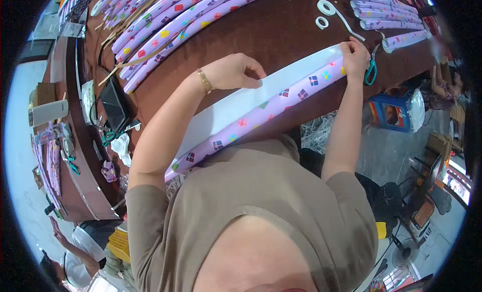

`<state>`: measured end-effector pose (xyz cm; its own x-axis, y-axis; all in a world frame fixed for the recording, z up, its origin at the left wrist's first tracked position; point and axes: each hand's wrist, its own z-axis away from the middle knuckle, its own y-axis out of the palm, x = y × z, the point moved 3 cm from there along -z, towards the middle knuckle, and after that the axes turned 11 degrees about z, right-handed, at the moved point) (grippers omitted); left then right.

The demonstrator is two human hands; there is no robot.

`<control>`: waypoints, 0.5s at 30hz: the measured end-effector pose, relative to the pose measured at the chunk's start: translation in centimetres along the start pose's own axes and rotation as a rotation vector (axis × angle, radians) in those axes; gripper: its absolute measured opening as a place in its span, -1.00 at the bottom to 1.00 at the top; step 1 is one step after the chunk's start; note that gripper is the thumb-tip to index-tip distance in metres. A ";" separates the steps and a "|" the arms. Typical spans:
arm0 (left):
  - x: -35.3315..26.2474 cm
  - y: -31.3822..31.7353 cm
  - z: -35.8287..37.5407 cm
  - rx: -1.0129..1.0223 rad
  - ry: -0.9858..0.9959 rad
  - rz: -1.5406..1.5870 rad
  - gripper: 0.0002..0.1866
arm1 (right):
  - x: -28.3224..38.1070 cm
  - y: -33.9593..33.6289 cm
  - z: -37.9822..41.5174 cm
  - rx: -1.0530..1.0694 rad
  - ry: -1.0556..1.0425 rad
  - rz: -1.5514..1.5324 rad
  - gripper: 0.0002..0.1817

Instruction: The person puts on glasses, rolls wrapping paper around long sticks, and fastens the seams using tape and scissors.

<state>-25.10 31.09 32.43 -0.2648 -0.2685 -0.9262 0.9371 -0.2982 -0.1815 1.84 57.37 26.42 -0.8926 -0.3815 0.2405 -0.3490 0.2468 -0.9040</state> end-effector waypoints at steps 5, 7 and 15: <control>-0.1 0.1 2.5 -0.005 0.037 0.082 -0.76 | -0.8 0.9 -0.4 0.092 0.024 -0.076 -0.75; 0.2 0.2 2.7 -0.010 0.048 0.071 -0.76 | -0.7 0.8 -0.3 0.081 0.025 -0.058 -0.75; 1.5 0.5 2.1 -0.054 0.070 0.110 -0.75 | -0.8 0.9 -0.3 0.049 0.014 -0.071 -0.74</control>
<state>-25.47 28.62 31.66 -0.1447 -0.2321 -0.9619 0.9711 -0.2200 -0.0931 2.14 58.17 25.51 -0.8702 -0.3840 0.3087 -0.3970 0.1754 -0.9009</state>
